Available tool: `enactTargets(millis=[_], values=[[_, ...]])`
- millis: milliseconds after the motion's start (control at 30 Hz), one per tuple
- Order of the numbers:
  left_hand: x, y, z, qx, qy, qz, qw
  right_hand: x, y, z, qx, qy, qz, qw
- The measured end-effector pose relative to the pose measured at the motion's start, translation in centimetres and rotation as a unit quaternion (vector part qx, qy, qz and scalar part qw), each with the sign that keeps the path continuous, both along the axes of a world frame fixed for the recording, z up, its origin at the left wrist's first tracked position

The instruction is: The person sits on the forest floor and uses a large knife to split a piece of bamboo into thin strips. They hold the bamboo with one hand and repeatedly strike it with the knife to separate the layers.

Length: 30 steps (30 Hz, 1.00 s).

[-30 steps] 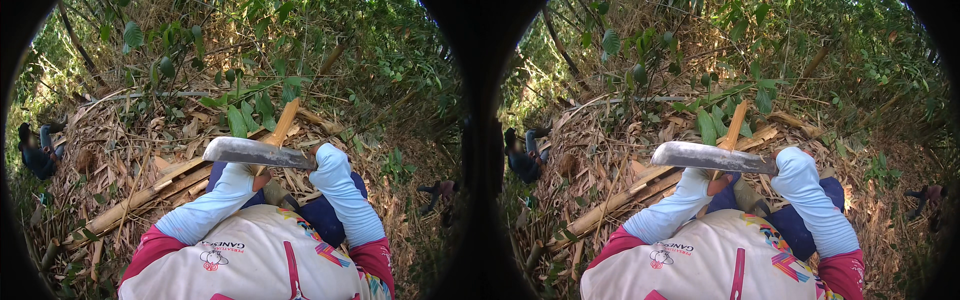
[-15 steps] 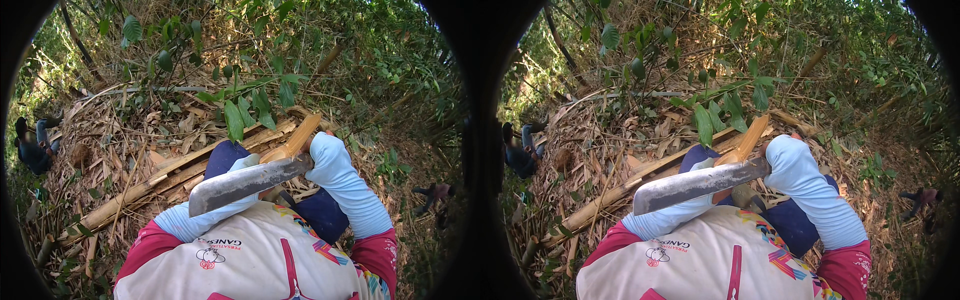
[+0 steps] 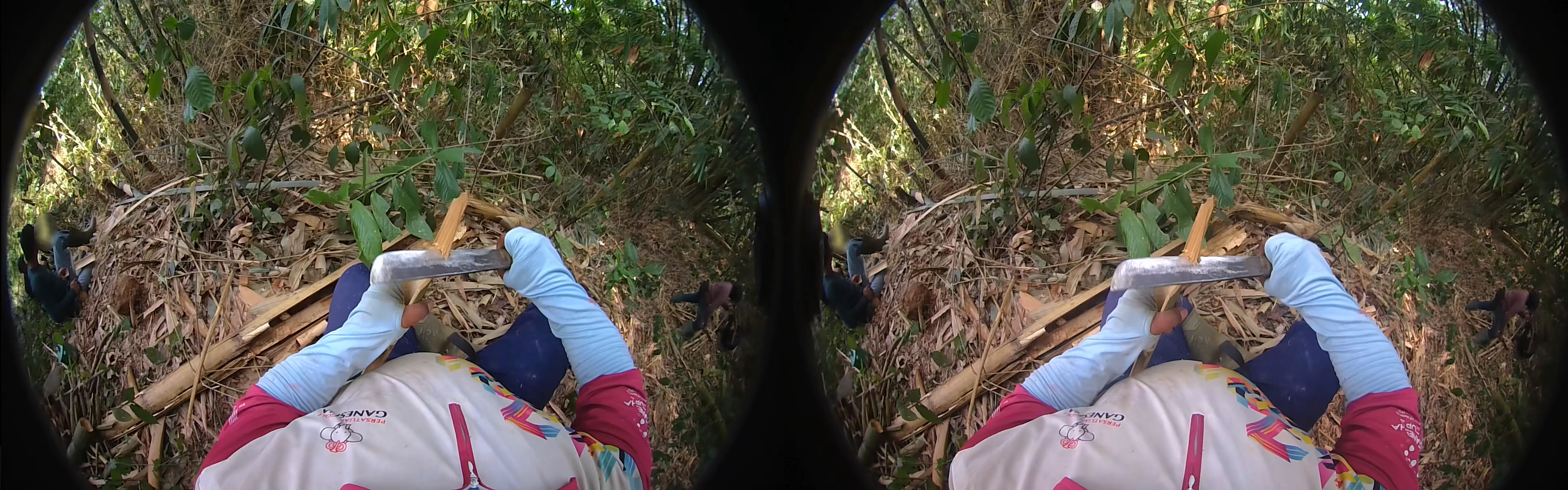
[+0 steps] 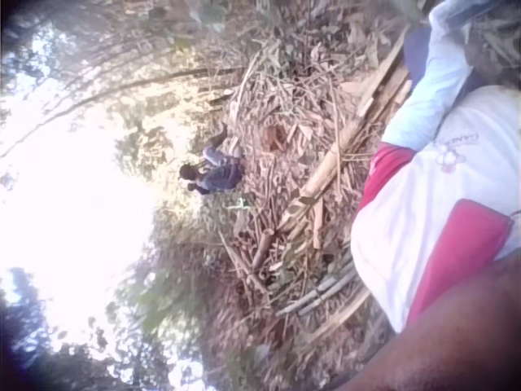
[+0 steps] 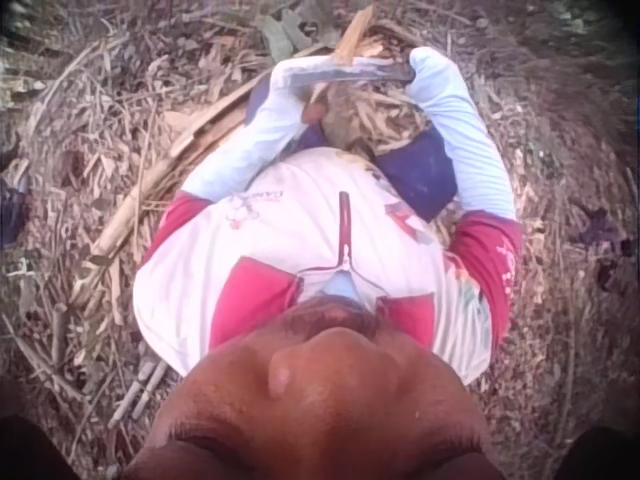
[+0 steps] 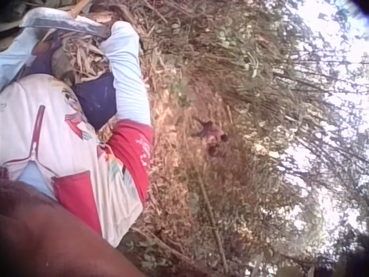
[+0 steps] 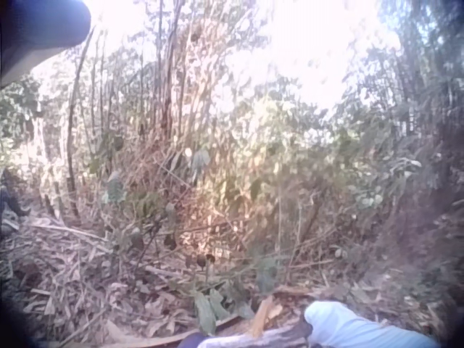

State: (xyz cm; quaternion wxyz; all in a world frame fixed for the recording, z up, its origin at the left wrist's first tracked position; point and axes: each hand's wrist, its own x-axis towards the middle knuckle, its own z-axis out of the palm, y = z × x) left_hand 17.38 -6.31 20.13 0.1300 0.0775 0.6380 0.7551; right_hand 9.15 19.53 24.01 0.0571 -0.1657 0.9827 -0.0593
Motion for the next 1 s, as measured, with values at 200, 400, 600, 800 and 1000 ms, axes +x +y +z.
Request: enactTargets(millis=[200,400,600,800,1000], values=[[-2.1,-1.5,-3.1,-0.012,-0.086,-0.026,0.996,1.9,0.1,-1.9,-0.196,-0.203,-0.031,0.959],[-2.2,-1.3,-2.8,0.000,-0.058,-0.003,0.998,4.4,-0.7,-3.5,-0.308,-0.155,-0.030,0.938],[-2.0,-1.1,-1.9,0.088,-0.073,-0.005,0.993,5.4,-2.0,-2.8,-0.138,-0.001,-0.007,0.990],[-2.9,-2.0,-6.2,0.122,-0.108,-0.113,0.980,5.5,-4.1,-1.0,-0.065,-0.040,0.020,0.997],[-2.0,-2.6,-4.8,0.119,-0.130,-0.139,0.974,5.9,-5.0,1.1,-0.143,0.019,0.025,0.989]])
